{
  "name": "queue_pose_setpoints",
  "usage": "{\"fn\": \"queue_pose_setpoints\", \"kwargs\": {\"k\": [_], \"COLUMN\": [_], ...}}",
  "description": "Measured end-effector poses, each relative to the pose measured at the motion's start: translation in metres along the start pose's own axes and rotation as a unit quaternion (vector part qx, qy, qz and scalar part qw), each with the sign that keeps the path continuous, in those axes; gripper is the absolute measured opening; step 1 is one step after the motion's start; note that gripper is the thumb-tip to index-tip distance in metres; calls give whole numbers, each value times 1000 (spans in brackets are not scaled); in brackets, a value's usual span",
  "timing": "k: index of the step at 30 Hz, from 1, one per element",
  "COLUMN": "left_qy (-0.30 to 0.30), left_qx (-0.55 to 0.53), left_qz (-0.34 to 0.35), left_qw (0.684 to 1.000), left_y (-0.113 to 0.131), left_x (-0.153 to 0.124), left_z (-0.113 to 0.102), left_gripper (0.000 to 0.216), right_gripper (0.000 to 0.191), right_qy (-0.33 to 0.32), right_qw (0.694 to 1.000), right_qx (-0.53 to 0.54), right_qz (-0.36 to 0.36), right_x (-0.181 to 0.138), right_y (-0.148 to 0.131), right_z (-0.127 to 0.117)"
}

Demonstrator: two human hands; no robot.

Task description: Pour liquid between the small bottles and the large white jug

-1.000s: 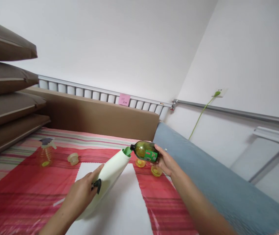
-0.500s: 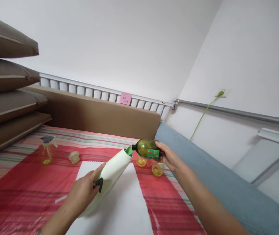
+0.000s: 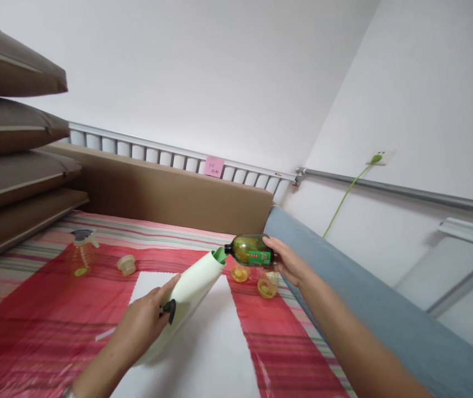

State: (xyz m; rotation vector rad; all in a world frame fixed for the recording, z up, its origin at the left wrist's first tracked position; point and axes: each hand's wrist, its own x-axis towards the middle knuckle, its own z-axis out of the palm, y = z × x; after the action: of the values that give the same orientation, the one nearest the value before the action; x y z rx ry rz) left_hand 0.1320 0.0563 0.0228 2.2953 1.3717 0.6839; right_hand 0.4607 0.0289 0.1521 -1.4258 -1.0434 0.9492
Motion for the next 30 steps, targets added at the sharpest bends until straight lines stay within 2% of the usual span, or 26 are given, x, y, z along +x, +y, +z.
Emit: {"fn": "queue_pose_setpoints", "kwargs": {"k": [25,30], "left_qy": [-1,-2], "left_qx": [-14,-21], "left_qz": [-1,4], "left_qw": [1000,1000], "left_y": [-5,-5], "left_x": [0,-1], "left_z": [1,0], "left_gripper": [62,62], "right_gripper": [50,48], "right_qy": [-14,-19], "right_qw": [992,988], "right_qx": [-122,-153], "right_qz": [-5,-20], "right_x": [2,0], "right_y": [-22,-29], "right_z": [3,7]}}
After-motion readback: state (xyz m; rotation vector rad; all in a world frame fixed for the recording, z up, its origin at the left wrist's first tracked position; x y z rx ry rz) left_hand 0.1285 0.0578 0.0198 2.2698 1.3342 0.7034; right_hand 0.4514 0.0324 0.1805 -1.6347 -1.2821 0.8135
